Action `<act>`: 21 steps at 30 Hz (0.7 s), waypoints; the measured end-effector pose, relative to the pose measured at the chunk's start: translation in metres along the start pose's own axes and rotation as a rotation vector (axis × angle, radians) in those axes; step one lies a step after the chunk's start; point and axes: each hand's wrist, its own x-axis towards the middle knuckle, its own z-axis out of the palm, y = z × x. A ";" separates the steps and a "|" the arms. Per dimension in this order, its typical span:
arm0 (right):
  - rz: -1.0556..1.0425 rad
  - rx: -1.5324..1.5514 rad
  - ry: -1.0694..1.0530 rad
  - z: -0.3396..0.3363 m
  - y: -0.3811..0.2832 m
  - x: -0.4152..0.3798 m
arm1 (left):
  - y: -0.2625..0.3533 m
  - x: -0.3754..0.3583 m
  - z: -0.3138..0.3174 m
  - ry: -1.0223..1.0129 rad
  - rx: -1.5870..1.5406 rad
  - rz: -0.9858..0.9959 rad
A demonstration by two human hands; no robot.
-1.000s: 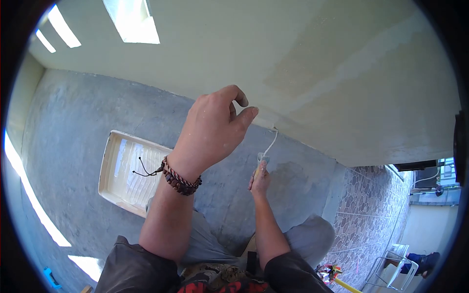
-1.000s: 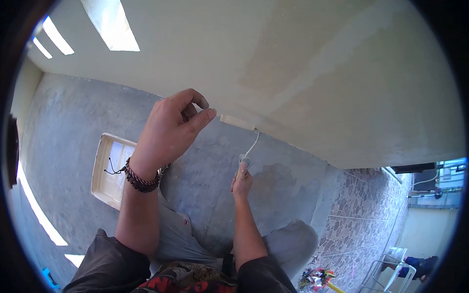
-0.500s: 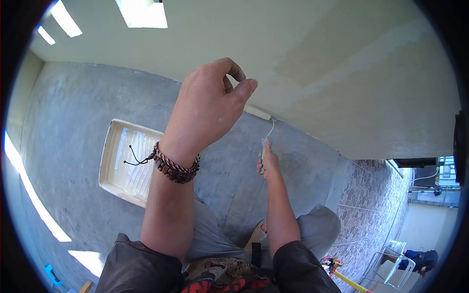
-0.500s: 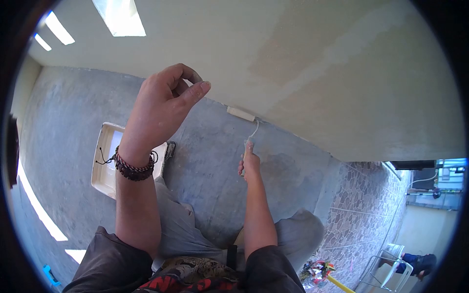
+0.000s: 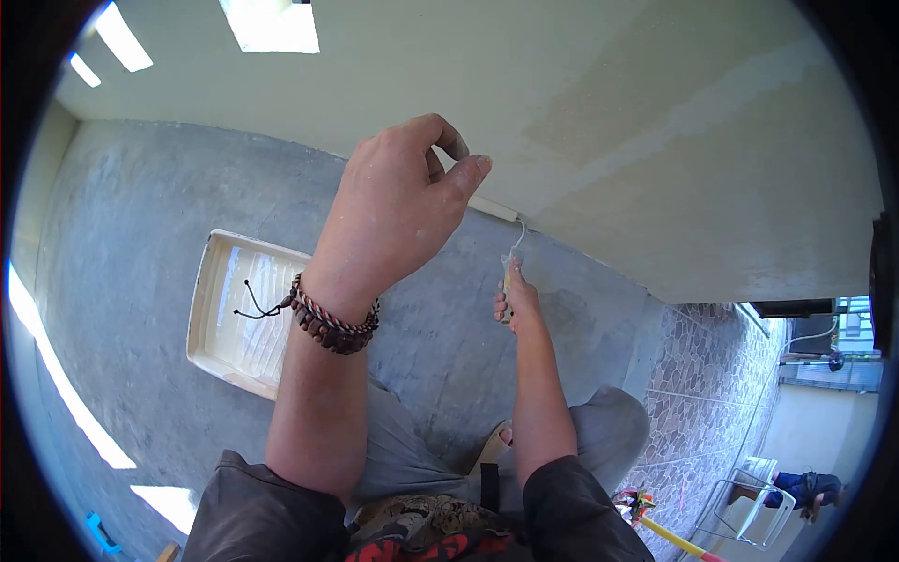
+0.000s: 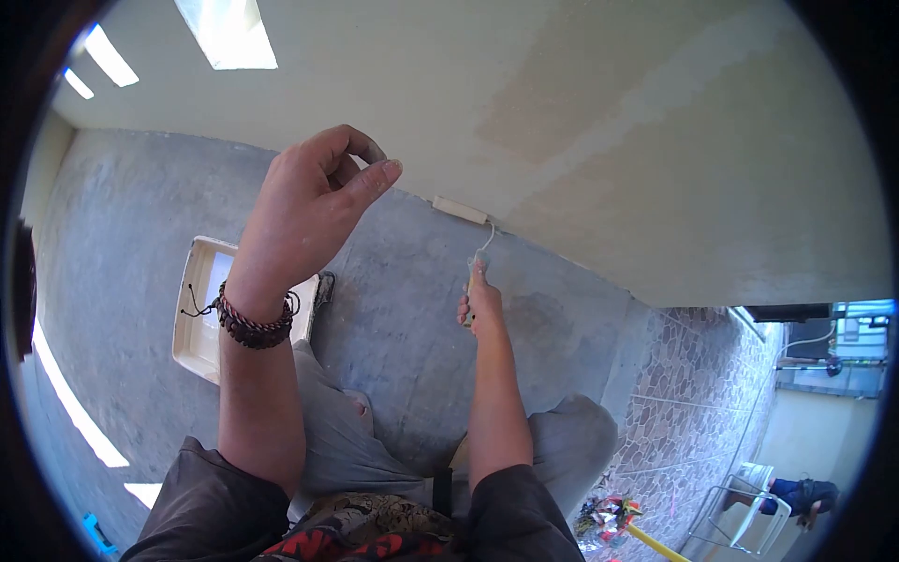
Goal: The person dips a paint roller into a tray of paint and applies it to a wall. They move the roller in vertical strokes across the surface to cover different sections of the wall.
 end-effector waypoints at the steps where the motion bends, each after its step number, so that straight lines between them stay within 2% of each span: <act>1: -0.035 0.003 0.003 0.000 0.000 -0.003 | 0.000 0.001 0.000 0.002 -0.006 0.001; 5: -0.012 -0.019 0.053 0.001 0.006 0.013 | 0.000 0.001 0.004 -0.002 0.009 0.017; 10: -0.010 0.047 -0.020 0.002 -0.003 -0.009 | 0.000 0.000 0.004 -0.028 -0.016 0.026; 17: 0.024 0.012 -0.013 -0.003 -0.003 0.006 | 0.002 -0.005 -0.002 -0.008 -0.018 0.026; 21: 0.028 0.055 -0.074 -0.006 -0.032 -0.028 | 0.002 -0.006 -0.001 -0.040 -0.029 0.051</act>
